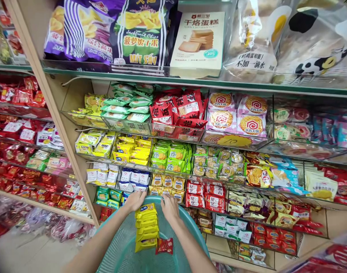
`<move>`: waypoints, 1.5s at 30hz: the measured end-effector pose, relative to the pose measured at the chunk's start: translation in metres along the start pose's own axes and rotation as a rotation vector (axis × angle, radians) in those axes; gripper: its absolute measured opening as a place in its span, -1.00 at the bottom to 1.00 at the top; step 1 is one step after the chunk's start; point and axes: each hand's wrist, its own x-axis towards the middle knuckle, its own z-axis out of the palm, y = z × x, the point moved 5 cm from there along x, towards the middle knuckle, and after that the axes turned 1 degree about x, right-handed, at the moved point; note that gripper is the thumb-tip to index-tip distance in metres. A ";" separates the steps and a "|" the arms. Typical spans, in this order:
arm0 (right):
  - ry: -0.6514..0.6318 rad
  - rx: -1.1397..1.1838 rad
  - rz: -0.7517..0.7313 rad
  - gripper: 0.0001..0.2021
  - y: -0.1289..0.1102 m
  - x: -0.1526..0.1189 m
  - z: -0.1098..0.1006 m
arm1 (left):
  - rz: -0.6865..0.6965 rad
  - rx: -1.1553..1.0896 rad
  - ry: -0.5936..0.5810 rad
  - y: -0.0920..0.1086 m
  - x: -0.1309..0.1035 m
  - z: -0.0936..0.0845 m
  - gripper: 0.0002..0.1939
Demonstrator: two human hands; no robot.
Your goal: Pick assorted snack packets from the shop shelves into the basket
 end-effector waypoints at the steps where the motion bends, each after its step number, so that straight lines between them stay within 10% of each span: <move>1: -0.009 0.001 0.000 -0.75 -0.001 0.001 0.001 | 0.003 0.001 0.001 -0.001 0.001 0.002 -0.46; 22: 0.076 -0.148 0.021 -0.70 -0.004 0.006 0.004 | 0.011 0.019 0.041 -0.010 0.010 0.015 -0.63; 31: 0.163 0.042 -0.304 -0.69 -0.058 0.016 -0.085 | -0.028 -0.048 -0.089 -0.009 0.020 0.012 -0.60; 38: 0.359 -0.208 -0.435 -0.69 -0.047 0.062 -0.187 | -0.034 -0.050 -0.101 -0.006 0.018 0.009 -0.59; 45: 0.284 -0.603 -0.460 -0.70 -0.045 0.093 -0.206 | -0.046 -0.068 -0.118 -0.003 0.015 0.003 -0.61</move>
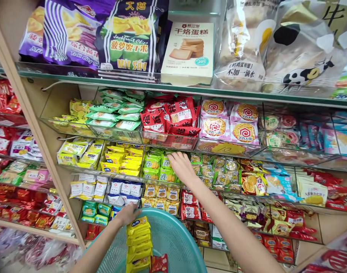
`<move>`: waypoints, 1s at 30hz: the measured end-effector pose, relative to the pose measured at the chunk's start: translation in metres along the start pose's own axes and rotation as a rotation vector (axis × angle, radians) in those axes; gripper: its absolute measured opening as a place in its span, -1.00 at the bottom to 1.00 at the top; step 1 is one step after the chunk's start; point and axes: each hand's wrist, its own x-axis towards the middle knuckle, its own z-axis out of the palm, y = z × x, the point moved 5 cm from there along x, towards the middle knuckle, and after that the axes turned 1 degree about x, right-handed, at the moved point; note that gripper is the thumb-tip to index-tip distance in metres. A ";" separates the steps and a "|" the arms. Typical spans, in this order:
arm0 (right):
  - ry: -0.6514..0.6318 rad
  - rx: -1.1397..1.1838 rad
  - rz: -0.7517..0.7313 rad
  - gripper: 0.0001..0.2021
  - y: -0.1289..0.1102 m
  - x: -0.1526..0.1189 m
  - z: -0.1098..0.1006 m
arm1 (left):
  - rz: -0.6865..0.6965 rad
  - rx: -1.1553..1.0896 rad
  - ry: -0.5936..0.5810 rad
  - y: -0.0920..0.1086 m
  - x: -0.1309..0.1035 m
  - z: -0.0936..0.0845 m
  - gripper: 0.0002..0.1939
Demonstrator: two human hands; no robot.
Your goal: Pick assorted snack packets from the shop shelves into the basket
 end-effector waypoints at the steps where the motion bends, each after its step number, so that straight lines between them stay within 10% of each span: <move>1: 0.002 -0.019 -0.003 -0.68 -0.001 0.002 0.002 | -0.001 0.001 0.000 0.000 0.000 -0.001 -0.61; 30: -0.040 0.172 0.000 -0.80 0.011 0.001 -0.008 | 0.011 0.029 -0.006 -0.003 0.003 0.004 -0.58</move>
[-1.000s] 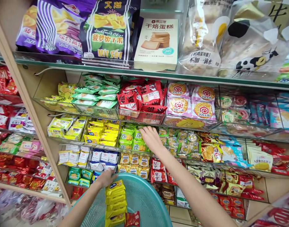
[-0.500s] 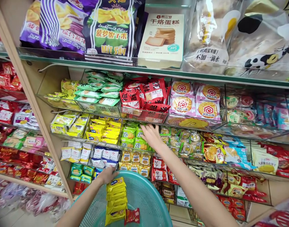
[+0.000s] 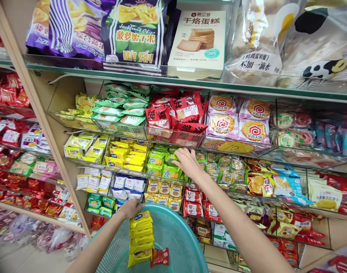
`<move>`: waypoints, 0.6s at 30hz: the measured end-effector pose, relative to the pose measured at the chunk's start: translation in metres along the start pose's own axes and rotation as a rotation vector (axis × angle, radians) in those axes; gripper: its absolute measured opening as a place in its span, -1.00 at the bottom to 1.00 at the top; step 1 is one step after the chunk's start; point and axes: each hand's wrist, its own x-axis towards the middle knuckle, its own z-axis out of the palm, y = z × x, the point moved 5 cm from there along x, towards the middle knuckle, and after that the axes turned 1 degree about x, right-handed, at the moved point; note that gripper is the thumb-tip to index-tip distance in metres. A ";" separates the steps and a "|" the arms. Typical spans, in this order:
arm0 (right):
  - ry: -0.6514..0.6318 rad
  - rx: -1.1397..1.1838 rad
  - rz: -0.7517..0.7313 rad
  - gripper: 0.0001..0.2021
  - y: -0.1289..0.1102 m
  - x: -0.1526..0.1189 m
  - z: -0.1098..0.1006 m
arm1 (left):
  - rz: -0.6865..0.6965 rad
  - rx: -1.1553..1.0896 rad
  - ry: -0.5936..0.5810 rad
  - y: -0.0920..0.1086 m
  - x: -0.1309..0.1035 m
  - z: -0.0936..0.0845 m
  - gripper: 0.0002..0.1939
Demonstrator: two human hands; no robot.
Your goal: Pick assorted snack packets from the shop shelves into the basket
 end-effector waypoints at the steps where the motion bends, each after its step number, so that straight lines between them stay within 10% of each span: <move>1: 0.026 0.001 -0.022 -0.81 -0.004 -0.002 -0.004 | 0.000 0.001 -0.002 0.000 0.000 0.000 -0.57; 10: 0.192 0.162 -0.115 -0.81 -0.084 -0.033 -0.041 | -0.009 0.016 -0.015 -0.001 0.003 0.004 -0.57; 18: -0.538 0.593 -0.069 -0.80 -0.139 -0.096 0.092 | -0.006 0.027 -0.028 -0.002 0.007 0.010 -0.57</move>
